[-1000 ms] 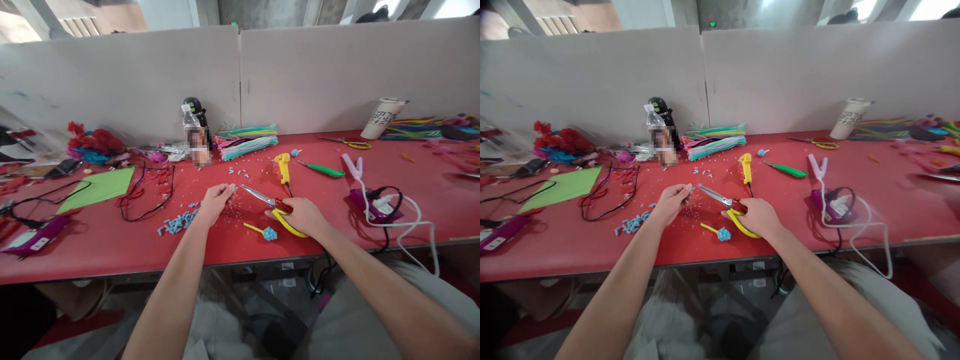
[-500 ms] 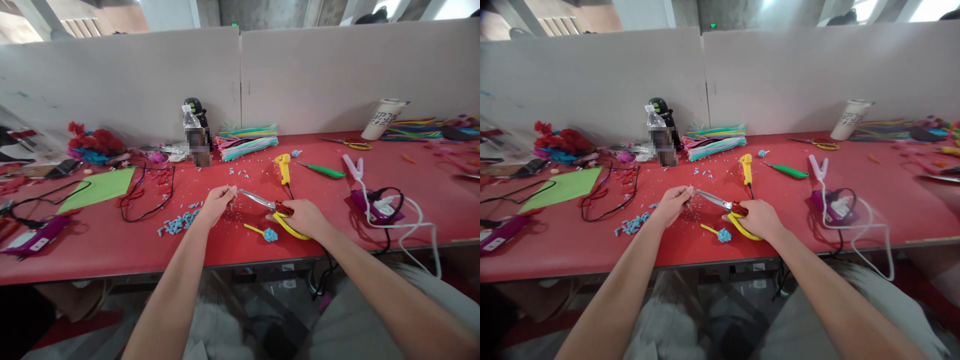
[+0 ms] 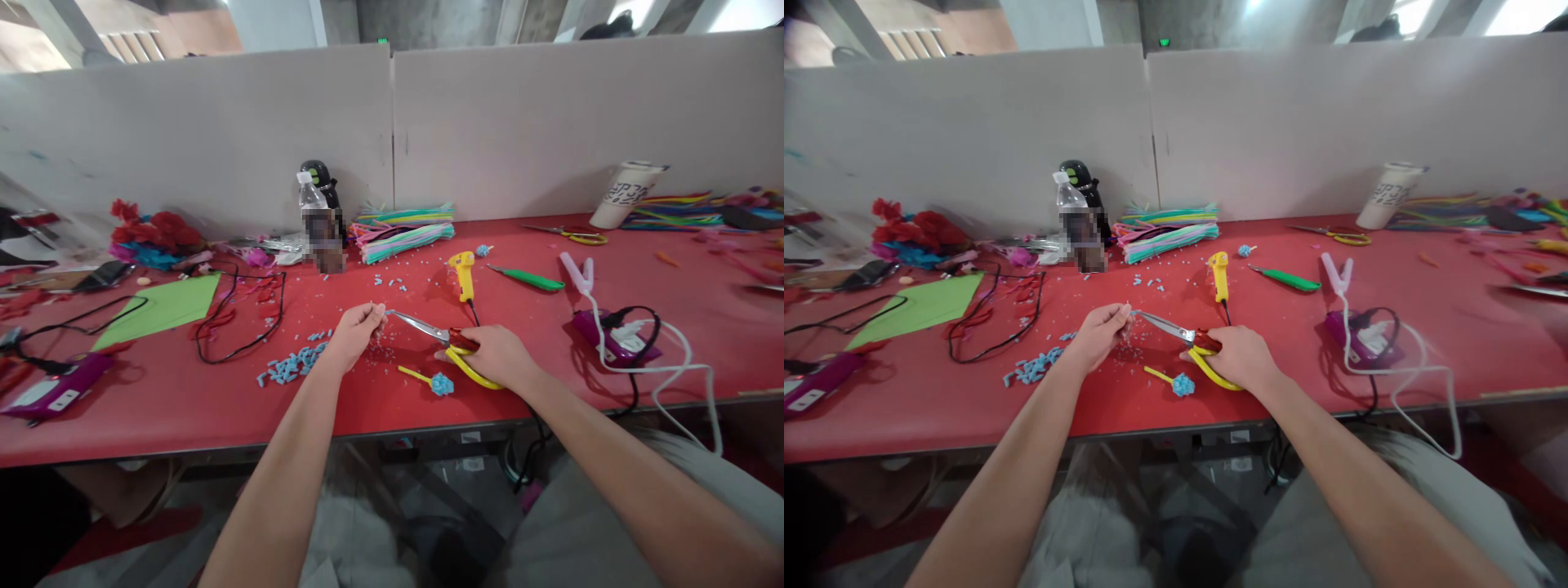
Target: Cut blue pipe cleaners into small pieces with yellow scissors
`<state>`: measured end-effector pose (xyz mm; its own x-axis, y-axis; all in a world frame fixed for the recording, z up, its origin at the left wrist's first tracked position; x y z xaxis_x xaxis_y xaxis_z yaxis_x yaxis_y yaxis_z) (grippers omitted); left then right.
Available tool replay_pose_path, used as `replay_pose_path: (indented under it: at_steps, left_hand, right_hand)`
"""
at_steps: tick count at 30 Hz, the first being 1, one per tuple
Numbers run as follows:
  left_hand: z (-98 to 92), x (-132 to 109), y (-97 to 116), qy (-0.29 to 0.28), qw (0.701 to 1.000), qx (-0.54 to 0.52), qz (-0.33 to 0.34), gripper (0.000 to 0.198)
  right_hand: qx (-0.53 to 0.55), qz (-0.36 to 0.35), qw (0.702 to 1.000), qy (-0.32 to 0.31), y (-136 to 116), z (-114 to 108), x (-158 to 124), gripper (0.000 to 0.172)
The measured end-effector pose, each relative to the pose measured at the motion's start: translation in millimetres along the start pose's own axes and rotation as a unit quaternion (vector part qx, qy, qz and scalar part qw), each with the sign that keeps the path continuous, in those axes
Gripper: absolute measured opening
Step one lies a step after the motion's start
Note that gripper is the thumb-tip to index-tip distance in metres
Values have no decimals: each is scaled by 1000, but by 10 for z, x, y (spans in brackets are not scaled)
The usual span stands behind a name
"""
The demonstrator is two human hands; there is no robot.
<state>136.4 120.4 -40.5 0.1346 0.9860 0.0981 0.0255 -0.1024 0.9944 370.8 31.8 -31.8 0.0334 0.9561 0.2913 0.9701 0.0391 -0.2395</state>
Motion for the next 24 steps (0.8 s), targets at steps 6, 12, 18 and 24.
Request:
replay_pose_path:
  at_steps: [6,12,18,24]
  left_hand:
    - [5,3,7,-8,1000,-10,0,38]
    - [5,-7,0,-9,1000,3,9,39]
    - [0,-5,1,-11,999,27,16,39]
    - [7,-11,7,-10,1000,22,14,37]
  right_hand:
    - [19,-2,1000,7,-4,-22,-26,52]
    - [25,-3,1000,5,-19,-20,-32,49]
    - [21,3,1000,6,-22,-22,-38,49]
    - [6,-4,1000,9,3,3,-31,51]
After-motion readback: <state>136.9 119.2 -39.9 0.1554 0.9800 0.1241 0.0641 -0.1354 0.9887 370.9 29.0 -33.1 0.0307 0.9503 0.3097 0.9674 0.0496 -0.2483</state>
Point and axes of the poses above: each hand's wrist, its own x-axis towards the middle knuckle, its own z-axis out of the palm, y = z × x, the point moved 3 cm from there along x, towards the middle knuckle, and after that the axes turned 14 degrees about y, right-handed, at the moved point
